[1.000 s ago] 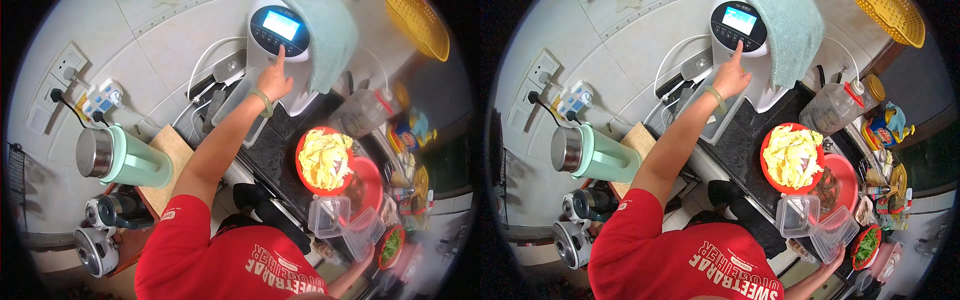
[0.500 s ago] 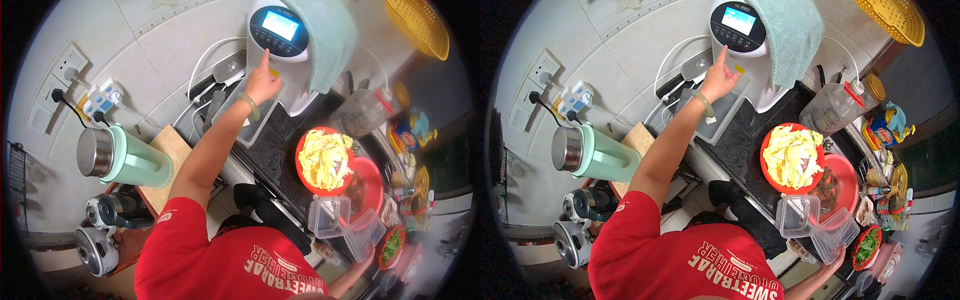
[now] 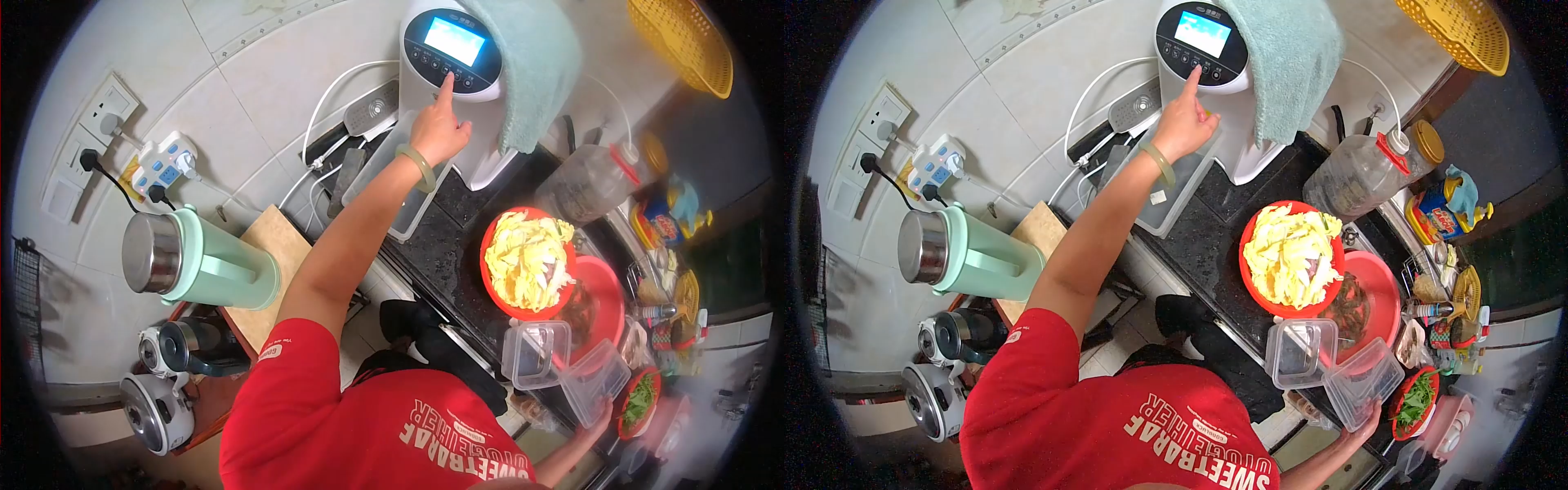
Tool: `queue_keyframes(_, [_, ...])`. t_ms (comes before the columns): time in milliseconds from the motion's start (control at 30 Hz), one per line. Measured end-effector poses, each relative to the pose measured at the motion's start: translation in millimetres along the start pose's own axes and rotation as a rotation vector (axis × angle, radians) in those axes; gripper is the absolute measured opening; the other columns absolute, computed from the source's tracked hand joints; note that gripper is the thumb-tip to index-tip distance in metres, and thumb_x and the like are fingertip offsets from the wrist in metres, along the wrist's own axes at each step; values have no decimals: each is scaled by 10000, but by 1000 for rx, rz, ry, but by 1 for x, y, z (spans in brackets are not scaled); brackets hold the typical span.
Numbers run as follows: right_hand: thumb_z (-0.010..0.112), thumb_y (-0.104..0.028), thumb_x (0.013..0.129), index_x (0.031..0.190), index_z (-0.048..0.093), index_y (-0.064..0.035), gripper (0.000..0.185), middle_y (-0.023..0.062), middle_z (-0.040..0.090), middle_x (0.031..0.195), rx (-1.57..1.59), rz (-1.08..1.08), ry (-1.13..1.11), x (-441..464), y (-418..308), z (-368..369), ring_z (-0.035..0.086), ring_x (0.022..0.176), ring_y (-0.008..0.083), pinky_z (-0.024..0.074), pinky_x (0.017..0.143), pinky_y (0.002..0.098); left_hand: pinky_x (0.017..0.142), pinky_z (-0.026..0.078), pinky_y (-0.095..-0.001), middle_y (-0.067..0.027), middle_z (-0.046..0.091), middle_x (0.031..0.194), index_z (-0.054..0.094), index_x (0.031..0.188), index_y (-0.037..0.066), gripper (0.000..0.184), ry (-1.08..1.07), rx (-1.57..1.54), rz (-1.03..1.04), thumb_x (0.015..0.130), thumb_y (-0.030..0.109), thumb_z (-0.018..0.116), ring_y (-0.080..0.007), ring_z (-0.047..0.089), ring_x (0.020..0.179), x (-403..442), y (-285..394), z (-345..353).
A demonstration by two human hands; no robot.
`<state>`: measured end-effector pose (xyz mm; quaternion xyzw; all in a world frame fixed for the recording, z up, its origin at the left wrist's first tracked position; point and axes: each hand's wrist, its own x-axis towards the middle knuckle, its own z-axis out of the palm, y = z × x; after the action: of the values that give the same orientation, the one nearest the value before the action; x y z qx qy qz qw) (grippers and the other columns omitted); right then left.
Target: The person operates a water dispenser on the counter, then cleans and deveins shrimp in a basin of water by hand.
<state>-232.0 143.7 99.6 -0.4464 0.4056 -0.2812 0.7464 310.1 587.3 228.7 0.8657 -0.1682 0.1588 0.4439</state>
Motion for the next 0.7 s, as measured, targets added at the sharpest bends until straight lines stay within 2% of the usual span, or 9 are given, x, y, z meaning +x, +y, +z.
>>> queue_keyframes(333, [589,-320,869,1252,457,-3,514,127,548,1180,12,-9,66,0,0,5,559,1044,278,472,869,442,660,488,-364,-84,571,656,169,1436,10,872,3,11,11,738,135,676,-250,599,648,1,2,1])
queue_keyframes(533, [586,-313,872,1223,486,-10,474,120,550,1173,13,-2,6,6,1,2,558,1040,273,467,877,437,639,487,-383,-87,578,654,143,1445,26,894,24,44,21,734,133,674,-264,600,638,1,2,4])
queue_keyframes(600, [583,-309,875,1207,498,-16,452,116,558,1160,26,-9,22,5,1,10,561,1033,268,468,869,432,624,486,-396,-94,585,655,139,1447,32,900,10,196,50,728,133,670,-282,601,632,2,-1,10])
queue_keyframes(700, [586,-304,874,1197,502,-20,438,114,565,1146,30,-8,-25,4,1,14,565,1025,265,469,857,429,615,487,-402,-100,591,657,145,1444,27,898,28,140,48,723,137,670,-294,602,629,2,-3,15])
